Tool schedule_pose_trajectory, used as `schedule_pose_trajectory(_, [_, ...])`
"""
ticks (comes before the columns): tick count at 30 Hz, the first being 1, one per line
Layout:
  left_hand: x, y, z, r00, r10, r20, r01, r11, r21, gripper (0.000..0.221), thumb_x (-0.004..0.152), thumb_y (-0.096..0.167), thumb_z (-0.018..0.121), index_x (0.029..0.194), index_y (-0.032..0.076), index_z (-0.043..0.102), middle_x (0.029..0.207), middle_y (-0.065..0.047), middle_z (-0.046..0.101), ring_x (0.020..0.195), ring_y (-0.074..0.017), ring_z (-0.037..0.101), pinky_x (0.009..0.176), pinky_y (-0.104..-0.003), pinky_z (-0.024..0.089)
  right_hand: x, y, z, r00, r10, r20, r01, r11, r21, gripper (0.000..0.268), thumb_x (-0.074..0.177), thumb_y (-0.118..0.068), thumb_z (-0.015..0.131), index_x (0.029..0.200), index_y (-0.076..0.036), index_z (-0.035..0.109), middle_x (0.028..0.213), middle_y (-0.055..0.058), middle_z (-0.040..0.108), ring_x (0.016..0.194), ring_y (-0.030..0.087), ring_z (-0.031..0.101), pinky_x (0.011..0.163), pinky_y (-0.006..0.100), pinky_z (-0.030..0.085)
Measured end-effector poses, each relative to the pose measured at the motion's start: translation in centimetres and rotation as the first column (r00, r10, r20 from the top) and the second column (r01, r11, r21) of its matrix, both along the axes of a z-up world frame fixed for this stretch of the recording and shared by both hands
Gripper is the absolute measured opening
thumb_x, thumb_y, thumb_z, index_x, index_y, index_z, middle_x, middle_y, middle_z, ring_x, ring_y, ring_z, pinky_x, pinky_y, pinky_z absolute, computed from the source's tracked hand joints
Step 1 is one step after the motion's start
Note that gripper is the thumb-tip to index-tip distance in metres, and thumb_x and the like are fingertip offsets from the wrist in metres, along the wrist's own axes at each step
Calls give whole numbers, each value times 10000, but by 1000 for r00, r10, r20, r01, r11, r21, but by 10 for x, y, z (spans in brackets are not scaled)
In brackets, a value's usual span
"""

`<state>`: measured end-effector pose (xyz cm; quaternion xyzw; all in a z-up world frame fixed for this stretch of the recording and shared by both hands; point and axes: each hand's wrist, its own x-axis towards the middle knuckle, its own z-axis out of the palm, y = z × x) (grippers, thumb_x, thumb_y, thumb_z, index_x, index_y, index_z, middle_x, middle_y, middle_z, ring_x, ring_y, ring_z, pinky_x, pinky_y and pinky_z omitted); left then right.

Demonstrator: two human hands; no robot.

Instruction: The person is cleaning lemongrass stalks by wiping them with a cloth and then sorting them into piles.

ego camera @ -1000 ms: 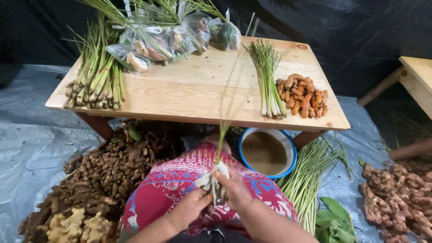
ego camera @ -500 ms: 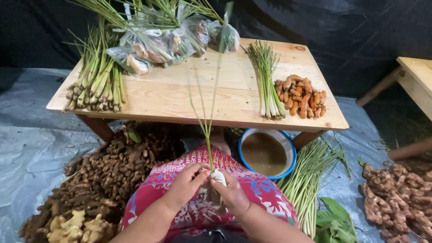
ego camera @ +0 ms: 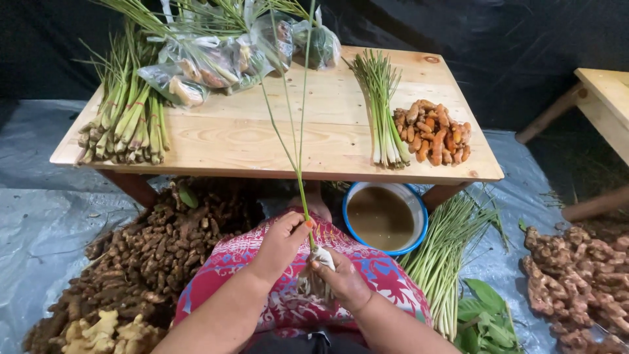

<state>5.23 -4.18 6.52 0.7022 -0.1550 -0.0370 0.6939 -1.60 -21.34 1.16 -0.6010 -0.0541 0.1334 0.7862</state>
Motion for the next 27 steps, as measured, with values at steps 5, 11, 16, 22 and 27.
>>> schedule_pose_trajectory(5, [-10,-12,-10,982,-102,-160,108,994,29,153,952,87,619,1067,20,693,947,-57,727,816,-133,631,745,-264,522,-1,-7,-21,949,-314,-19,313,949,-31,259,947,-40,649,1176,58,720,890,100,737,740,142,632,669,256,508])
schedule_pose_trajectory(11, [-8,-18,4,982,-34,-185,29,999,-28,168,963,89,636,1089,17,719,900,-56,706,795,-113,597,728,-240,492,6,-7,-16,875,-302,-380,437,829,349,218,1005,-111,603,1172,20,651,919,128,692,693,182,639,598,310,528])
schedule_pose_trajectory(16, [2,-17,-1,992,-4,-124,1,1000,-26,117,956,65,626,1016,13,712,856,-43,695,738,-109,575,661,-237,469,-1,-10,-14,921,-186,-341,305,890,338,282,999,-121,563,1238,28,584,915,184,687,698,238,666,607,333,547])
schedule_pose_trajectory(22, [2,-21,-2,994,-29,-107,27,999,-18,106,954,72,630,1012,17,701,839,-45,680,722,-113,570,656,-244,480,3,-13,-37,933,-219,-284,302,907,294,164,980,-75,626,1097,34,664,868,152,703,681,207,662,622,319,551])
schedule_pose_trajectory(27, [3,-17,5,993,-12,-120,11,1000,-3,88,953,66,635,996,15,693,813,-40,659,701,-113,555,632,-243,457,8,-16,-41,889,-189,-418,359,854,377,192,1009,-113,558,1151,5,613,903,153,675,691,230,650,640,347,545])
